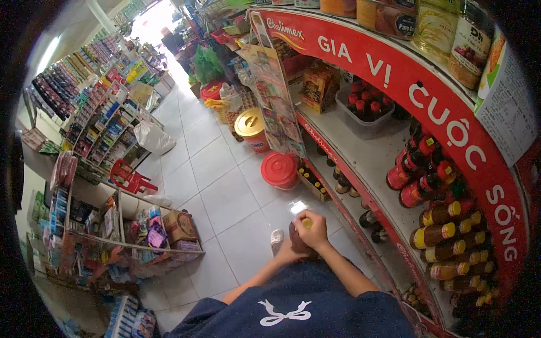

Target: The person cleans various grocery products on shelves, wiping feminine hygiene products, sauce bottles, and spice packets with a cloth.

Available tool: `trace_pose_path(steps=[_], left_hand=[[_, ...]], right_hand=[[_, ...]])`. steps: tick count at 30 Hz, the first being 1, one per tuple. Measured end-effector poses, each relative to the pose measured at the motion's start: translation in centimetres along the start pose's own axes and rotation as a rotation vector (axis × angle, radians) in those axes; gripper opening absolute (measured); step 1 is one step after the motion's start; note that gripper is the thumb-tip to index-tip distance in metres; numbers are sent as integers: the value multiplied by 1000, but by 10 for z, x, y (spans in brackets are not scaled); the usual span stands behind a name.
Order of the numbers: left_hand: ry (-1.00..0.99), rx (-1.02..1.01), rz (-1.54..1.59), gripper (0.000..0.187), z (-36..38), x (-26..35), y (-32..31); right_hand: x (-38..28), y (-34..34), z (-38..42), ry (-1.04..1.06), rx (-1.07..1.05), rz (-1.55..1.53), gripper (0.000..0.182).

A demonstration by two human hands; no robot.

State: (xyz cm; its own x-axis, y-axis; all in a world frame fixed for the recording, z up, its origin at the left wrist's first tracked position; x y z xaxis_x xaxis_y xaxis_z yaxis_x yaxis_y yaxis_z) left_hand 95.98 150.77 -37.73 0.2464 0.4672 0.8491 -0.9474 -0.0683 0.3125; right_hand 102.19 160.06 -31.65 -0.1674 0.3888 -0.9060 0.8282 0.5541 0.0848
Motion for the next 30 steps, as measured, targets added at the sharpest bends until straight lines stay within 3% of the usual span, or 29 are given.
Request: trace_pose_path(steps=[5,8,12,14,16,18,21,23,24,27,28,30], left_hand=[[-196,-28,163,71,3,-31,-7],[-149,-136,286,67,-6,-49,-6],[-41,-250,270,69,8,-25,15],[-141,-87,-104,73,4,-37,19],[-402,141,-334,78,-15,-62,15],[-186,-34,30,78,-15,-57,10],[143,-131,365,64,-3,-34,4],[231,0,579,56,1,-27,-4],[117,44,570,50,-3,-27,-4],[184,-10,849,48,-11,-20,-3],[254,-7,1086,46,-9,-14,-8],[385,-194,1215,49,-16,-16,-15]], right_hand=[[-50,-1,-13,27,7,25,7],[-72,0,-18,31,-2,-27,9],[-107,15,-28,109,-33,-84,8],[-114,26,-29,91,-11,-199,7],[-119,37,-29,93,39,-338,6],[-131,47,-31,98,99,-448,5],[-136,63,-27,244,90,-257,5],[-137,77,-27,216,233,-265,4],[-141,83,-28,200,275,-317,3],[-159,90,-33,220,329,-395,3],[-162,90,-33,247,317,-412,3],[-170,86,-31,251,268,-469,5]])
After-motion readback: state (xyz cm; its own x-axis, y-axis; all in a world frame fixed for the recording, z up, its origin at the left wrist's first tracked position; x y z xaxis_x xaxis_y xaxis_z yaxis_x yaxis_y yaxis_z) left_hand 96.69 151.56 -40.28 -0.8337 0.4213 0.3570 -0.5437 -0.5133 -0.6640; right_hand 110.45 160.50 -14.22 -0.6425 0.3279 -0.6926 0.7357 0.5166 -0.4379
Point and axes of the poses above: each hand's wrist, its own z-axis away from the middle knuckle, its own y-axis out of the back of the hand, x = y × z, the point moved 4 cm from there along -z, towards the middle knuckle, and after that the axes turned 14 degrees about y, right-handed, at the moved point
